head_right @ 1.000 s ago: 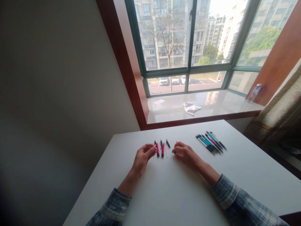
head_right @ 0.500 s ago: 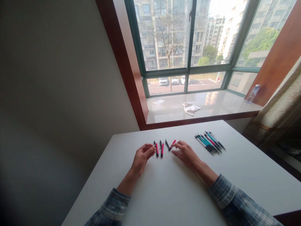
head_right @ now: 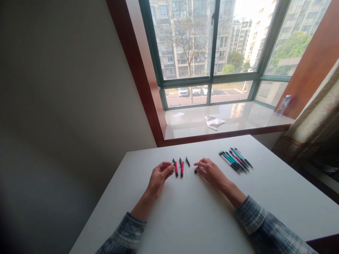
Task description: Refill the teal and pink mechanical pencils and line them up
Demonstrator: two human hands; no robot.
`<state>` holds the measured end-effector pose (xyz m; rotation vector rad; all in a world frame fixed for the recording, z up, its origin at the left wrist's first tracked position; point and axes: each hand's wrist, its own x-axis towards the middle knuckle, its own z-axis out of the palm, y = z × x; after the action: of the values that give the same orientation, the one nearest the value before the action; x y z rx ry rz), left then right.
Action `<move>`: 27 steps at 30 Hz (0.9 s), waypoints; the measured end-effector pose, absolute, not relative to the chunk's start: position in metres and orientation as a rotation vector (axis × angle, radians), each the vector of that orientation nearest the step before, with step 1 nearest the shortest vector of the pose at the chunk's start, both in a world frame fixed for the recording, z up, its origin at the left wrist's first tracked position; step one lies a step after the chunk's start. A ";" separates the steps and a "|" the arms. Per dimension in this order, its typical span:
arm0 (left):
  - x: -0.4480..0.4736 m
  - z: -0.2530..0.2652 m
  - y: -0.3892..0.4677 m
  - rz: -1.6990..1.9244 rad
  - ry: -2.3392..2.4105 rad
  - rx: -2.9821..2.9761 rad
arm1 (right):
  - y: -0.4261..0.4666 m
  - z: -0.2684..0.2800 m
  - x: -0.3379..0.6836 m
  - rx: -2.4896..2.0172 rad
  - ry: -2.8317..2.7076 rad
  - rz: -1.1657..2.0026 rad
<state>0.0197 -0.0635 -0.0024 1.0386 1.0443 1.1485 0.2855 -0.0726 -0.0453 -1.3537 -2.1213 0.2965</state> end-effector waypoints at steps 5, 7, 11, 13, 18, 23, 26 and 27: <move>0.020 -0.004 -0.062 1.166 1.039 1.019 | -0.074 -0.040 0.286 -1.288 -2.169 0.370; 0.020 -0.006 -0.062 1.163 1.038 1.021 | -0.074 -0.040 0.287 -1.281 -2.136 0.431; 0.019 -0.007 -0.061 1.166 1.033 1.031 | -0.075 -0.041 0.289 -1.284 -2.093 0.478; 0.018 -0.008 -0.061 1.167 1.034 1.035 | -0.076 -0.040 0.290 -1.301 -2.086 0.477; 0.019 -0.008 -0.061 1.157 1.044 1.049 | -0.079 -0.038 0.284 -1.359 -2.046 0.450; 0.019 -0.009 -0.061 1.164 1.036 1.062 | -0.078 -0.040 0.275 -1.387 -2.068 0.393; 0.019 -0.009 -0.062 1.168 1.038 1.059 | -0.078 -0.040 0.274 -1.363 -2.079 0.398; 0.019 -0.009 -0.062 1.169 1.037 1.058 | -0.079 -0.039 0.274 -1.344 -2.086 0.410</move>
<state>0.0188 -0.0616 -0.0087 1.0577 1.0370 1.1694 0.2741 -0.0787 -0.0386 -1.3440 -2.0865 0.4100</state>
